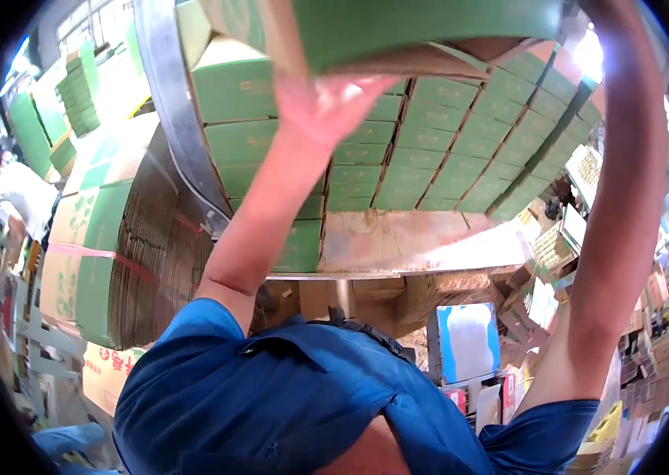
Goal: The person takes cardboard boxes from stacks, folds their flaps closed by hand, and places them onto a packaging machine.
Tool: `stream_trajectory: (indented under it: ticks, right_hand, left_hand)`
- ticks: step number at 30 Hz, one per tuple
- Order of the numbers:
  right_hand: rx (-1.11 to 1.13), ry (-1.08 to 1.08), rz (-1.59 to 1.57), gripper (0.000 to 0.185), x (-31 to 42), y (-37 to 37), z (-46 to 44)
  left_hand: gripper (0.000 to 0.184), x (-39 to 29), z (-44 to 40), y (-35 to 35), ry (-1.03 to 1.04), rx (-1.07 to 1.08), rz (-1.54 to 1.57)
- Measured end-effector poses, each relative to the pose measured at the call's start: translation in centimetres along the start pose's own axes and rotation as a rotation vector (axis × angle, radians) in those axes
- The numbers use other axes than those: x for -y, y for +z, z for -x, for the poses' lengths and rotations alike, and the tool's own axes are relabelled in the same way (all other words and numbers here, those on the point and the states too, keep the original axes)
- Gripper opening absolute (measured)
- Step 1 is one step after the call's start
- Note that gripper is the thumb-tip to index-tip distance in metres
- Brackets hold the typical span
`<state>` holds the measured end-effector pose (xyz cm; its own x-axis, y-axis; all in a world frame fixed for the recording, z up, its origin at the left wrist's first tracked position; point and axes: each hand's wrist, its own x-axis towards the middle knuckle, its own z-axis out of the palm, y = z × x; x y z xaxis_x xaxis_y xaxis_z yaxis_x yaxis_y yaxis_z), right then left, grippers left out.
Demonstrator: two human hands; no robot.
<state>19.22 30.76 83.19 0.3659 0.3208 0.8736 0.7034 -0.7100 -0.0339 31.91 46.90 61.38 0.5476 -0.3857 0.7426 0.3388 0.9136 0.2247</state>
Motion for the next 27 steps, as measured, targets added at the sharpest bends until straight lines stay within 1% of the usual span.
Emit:
stream_trajectory:
  ticks: [1, 4, 7, 9, 10, 11, 13, 15, 16, 18, 20, 21, 23, 24, 25, 26, 27]
  right_hand:
    - [-0.229, 0.086, 0.105, 0.028, -0.4, 1.2, 0.8]
    - [-0.512, 0.282, 0.156, 0.028, -2.5, 2.0, 2.3]
    - [-0.478, 0.351, 0.207, 0.028, -3.5, 0.7, 4.4]
    - [-0.579, 0.386, 0.059, 0.028, -4.8, 0.0, 5.6]
    - [-0.384, 0.218, -0.059, 0.029, -5.2, -1.7, 7.9]
    - [-0.388, 0.219, -0.091, 0.031, -5.6, -3.0, 9.2]
    - [-0.518, 0.330, -0.130, 0.034, -7.3, -4.8, 12.1]
    - [-0.626, 0.467, -0.174, 0.038, -9.0, -6.8, 17.4]
    - [-0.674, 0.541, -0.187, 0.040, -9.8, -7.6, 20.6]
    - [-0.770, 0.726, -0.184, 0.045, -11.6, -8.4, 28.8]
    - [-0.850, 0.920, -0.170, 0.051, -13.3, -8.2, 37.7]
    - [-0.885, 1.034, -0.165, 0.054, -14.2, -7.5, 42.6]
    - [-0.926, 1.220, -0.136, 0.060, -15.1, -6.1, 52.2]
    - [-0.922, 1.534, -0.010, 0.059, -12.5, -5.2, 53.9]
    - [-0.790, 1.698, 0.237, 0.052, -12.1, -5.0, 57.4]
    - [-0.878, 1.463, 0.257, 0.044, -11.8, -4.0, 62.0]
    - [-1.015, 1.567, 0.109, 0.038, -12.0, -3.6, 67.1]
  left_hand:
    - [0.065, -0.6, -0.3, 0.3, 0.007, 0.059, -0.019]
    - [0.058, -1.2, -0.6, 1.0, 0.008, 0.107, -0.016]
    - [0.052, -1.3, -1.3, 1.7, -0.015, 0.111, -0.009]
    - [0.048, -0.5, -2.2, 2.4, -0.060, 0.105, 0.004]
    - [0.046, 0.3, -2.7, 2.6, -0.087, 0.104, 0.017]
    - [0.044, 1.2, -3.1, 2.9, -0.121, 0.106, 0.037]
    - [0.042, 3.8, -3.5, 2.6, -0.189, 0.081, 0.090]
    - [0.044, 7.6, -3.1, 1.7, -0.338, -0.066, 0.205]
    - [0.044, 9.6, -2.5, 0.6, -0.381, -0.078, 0.249]
    - [0.040, 14.3, 0.7, -3.7, -0.605, 0.119, 0.458]
    - [0.040, 20.4, 5.6, -8.1, -0.598, 0.042, 0.467]
    - [0.038, 23.4, 8.8, -10.0, -0.645, -0.124, 0.505]
    - [0.034, 28.6, 13.7, -12.3, -0.712, -0.538, 0.336]
    - [0.035, 31.8, 17.6, -16.1, -0.744, -0.619, 0.375]
    - [0.035, 35.2, 21.7, -20.2, -0.824, -0.769, 0.112]
    - [0.033, 36.7, 23.7, -20.5, -0.848, -0.713, 0.258]
    - [0.032, 38.5, 26.3, -21.4, -0.797, -0.677, 0.420]
